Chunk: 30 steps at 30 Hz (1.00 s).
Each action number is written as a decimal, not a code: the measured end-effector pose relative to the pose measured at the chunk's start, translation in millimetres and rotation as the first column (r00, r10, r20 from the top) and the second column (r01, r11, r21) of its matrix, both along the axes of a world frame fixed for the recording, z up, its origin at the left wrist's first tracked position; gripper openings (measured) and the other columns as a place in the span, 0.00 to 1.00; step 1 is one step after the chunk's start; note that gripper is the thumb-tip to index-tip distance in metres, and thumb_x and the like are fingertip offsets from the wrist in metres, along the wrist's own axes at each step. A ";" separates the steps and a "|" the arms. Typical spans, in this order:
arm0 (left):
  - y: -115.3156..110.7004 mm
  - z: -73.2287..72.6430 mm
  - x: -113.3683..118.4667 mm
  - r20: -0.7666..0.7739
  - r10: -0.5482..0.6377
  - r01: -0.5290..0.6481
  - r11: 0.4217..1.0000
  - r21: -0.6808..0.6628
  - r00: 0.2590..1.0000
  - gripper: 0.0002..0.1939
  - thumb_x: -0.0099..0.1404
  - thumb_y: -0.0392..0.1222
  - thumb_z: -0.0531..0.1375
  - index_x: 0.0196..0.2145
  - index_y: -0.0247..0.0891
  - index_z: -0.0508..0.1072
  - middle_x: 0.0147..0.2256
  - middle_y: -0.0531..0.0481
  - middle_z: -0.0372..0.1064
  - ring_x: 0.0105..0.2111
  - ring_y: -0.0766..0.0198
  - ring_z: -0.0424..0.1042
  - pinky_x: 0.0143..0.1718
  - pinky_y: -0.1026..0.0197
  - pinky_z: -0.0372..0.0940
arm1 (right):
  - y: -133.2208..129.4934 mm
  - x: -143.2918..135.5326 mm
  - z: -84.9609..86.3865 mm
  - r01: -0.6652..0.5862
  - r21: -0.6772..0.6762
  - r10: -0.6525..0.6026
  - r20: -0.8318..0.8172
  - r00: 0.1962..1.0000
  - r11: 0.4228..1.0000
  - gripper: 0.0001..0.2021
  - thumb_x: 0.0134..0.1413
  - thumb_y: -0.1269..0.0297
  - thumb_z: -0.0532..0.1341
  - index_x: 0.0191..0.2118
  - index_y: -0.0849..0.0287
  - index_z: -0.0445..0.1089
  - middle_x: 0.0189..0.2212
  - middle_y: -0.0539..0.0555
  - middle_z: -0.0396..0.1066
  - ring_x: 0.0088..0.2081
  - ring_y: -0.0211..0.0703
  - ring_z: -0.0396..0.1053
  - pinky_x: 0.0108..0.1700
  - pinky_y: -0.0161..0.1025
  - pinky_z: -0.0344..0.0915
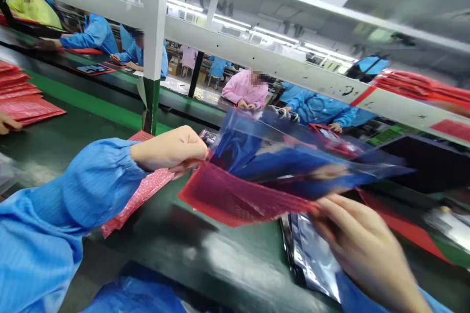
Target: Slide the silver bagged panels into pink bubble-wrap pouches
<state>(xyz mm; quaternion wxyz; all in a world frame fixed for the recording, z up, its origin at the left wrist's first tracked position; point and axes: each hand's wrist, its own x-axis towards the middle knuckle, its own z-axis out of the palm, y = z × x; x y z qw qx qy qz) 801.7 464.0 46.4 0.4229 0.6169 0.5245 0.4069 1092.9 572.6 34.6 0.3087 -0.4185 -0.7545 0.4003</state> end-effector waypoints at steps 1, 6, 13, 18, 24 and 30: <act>3.7 -0.1 -2.2 -0.016 0.046 -0.045 0.999 0.030 0.999 0.19 0.58 0.36 0.51 0.11 0.37 0.58 0.08 0.56 0.50 0.09 0.74 0.51 0.12 0.70 0.47 | 3.9 -7.4 1.4 0.003 -0.045 -0.005 -0.051 0.999 0.999 0.29 0.39 0.33 0.64 0.16 0.57 0.62 0.11 0.48 0.54 0.13 0.33 0.48 0.14 0.33 0.45; 19.2 1.5 -18.1 -0.088 0.241 -0.235 0.969 0.070 0.967 0.19 0.58 0.34 0.53 0.11 0.35 0.59 0.09 0.56 0.51 0.11 0.76 0.51 0.15 0.70 0.49 | 21.5 -39.1 12.5 0.015 -0.072 -0.028 -0.175 0.984 0.997 0.22 0.32 0.43 0.67 0.15 0.58 0.64 0.09 0.47 0.53 0.13 0.30 0.47 0.15 0.30 0.42; 48.7 18.8 -56.9 -0.101 0.500 -0.466 0.851 0.243 0.860 0.16 0.61 0.32 0.50 0.17 0.29 0.64 0.14 0.56 0.54 0.18 0.73 0.61 0.29 0.63 0.61 | 57.0 -99.9 29.3 -0.061 -0.042 0.043 -0.337 0.941 0.997 0.10 0.44 0.64 0.63 0.18 0.59 0.66 0.15 0.49 0.61 0.18 0.30 0.56 0.19 0.30 0.49; 33.7 31.8 -106.1 -0.114 0.723 -0.675 0.681 0.282 0.682 0.15 0.63 0.34 0.51 0.20 0.25 0.67 0.16 0.54 0.60 0.19 0.73 0.65 0.32 0.63 0.63 | 45.9 -163.6 35.9 -0.133 0.088 0.157 -0.389 0.908 0.987 0.12 0.55 0.72 0.55 0.22 0.62 0.66 0.17 0.47 0.62 0.20 0.30 0.60 0.27 0.33 0.56; -72.3 -31.8 -120.5 0.251 0.932 -0.961 0.229 0.155 0.263 0.11 0.60 0.37 0.54 0.21 0.32 0.63 0.19 0.58 0.64 0.22 0.75 0.66 0.26 0.72 0.61 | -35.0 -210.0 -47.8 -0.477 0.697 0.642 0.031 0.766 0.535 0.14 0.61 0.69 0.49 0.23 0.58 0.59 0.19 0.47 0.59 0.21 0.34 0.56 0.25 0.35 0.50; -126.0 -187.5 -87.8 0.321 0.937 -0.981 -0.080 -0.179 -0.135 0.14 0.47 0.51 0.57 0.26 0.37 0.65 0.17 0.59 0.65 0.16 0.69 0.64 0.17 0.66 0.62 | -78.3 -244.6 -174.2 -0.865 0.491 0.696 0.586 0.415 0.102 0.09 0.57 0.64 0.61 0.28 0.61 0.69 0.29 0.52 0.71 0.32 0.42 0.66 0.35 0.37 0.61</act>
